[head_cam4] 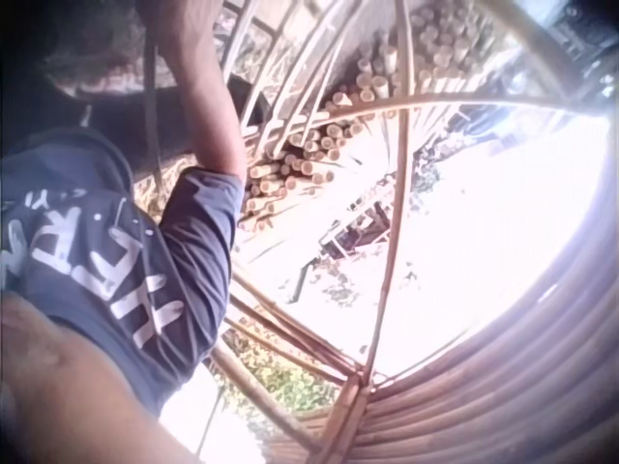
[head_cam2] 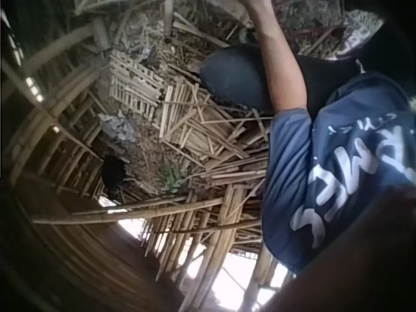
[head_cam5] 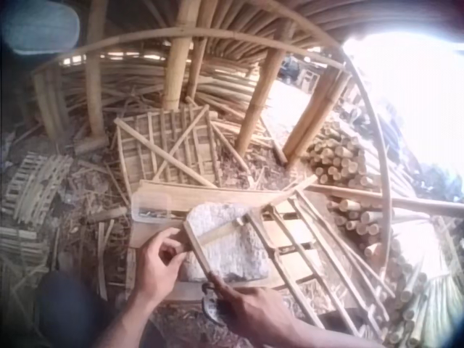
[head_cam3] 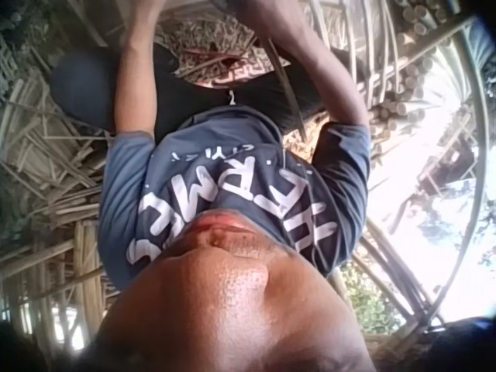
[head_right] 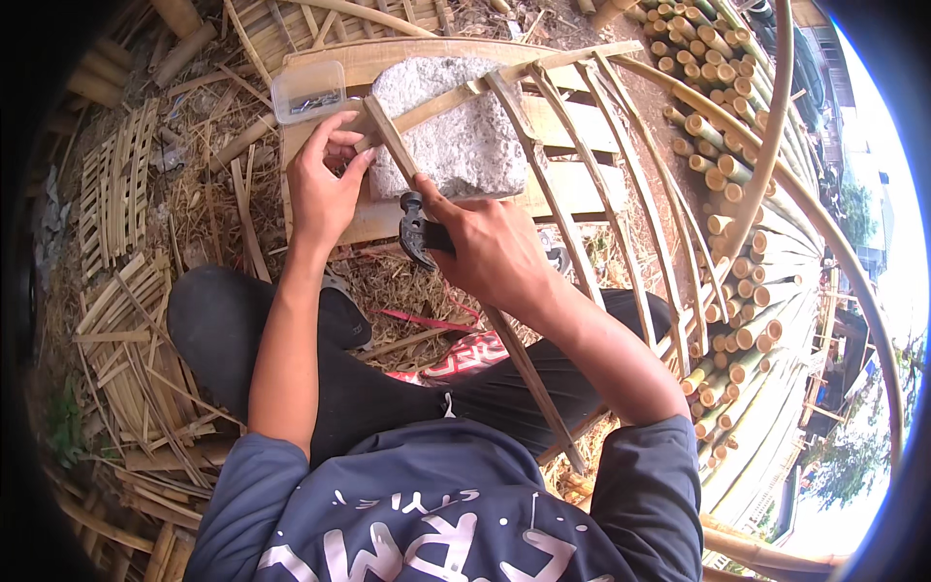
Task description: The person assembles a bamboo frame by positioning bamboo slats across a wooden base and hammering nails into them using a hammer.
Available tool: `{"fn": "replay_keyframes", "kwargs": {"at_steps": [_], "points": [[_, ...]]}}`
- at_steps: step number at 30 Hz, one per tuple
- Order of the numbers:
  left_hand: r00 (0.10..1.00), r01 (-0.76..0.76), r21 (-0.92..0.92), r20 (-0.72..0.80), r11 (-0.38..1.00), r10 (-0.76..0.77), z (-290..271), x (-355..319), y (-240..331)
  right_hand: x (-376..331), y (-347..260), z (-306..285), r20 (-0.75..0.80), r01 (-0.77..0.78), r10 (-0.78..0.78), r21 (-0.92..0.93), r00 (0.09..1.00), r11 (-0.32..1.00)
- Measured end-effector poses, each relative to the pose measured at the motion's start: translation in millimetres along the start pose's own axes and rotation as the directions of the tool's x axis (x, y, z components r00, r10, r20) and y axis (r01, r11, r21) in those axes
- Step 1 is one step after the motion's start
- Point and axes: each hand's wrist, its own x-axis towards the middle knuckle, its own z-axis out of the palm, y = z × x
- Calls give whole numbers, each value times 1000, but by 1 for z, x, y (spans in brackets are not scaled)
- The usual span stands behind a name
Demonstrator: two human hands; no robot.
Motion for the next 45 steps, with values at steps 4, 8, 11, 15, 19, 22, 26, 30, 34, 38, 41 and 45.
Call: {"fn": "replay_keyframes", "kwargs": {"at_steps": [4,8,11,15,19,22,26,30,34,38,41,45], "points": [[1000,17,-2,22,1000,-17,-5,2,-2,-2,-1,1,1,14,-14,13,1000,1000],[998,-5,-12,62,1000,5,-6,5,-5,-6,6,7,-42,57,-57,-8,997,998],[997,-24,-43,72,999,27,-9,5,-11,-7,4,6,-16,51,-52,-23,999,998],[995,-15,-45,100,999,20,-13,6,-11,-9,5,7,1,52,-52,-18,999,999],[994,-16,-49,110,999,21,-12,6,-10,-10,7,9,-15,65,-65,11,998,998],[997,-24,-75,69,997,29,-10,5,-9,-11,8,12,-9,50,-50,5,999,999],[998,-4,-73,69,997,9,-11,7,-7,-8,13,12,-11,71,-71,-1,997,997],[997,28,-106,71,994,-21,-14,6,-11,-4,10,6,15,45,-46,76,999,996],[997,9,-93,76,996,-1,-12,8,-9,-6,13,8,-3,56,-56,70,998,996],[996,-43,-79,76,996,49,-13,8,-10,-6,12,10,-9,60,-60,45,998,997],[997,-22,-66,75,998,27,-14,6,-9,-6,13,12,-2,78,-78,41,997,996],[994,25,-67,106,997,-17,-15,6,-5,-5,14,11,-4,59,-59,101,998,993]]}}
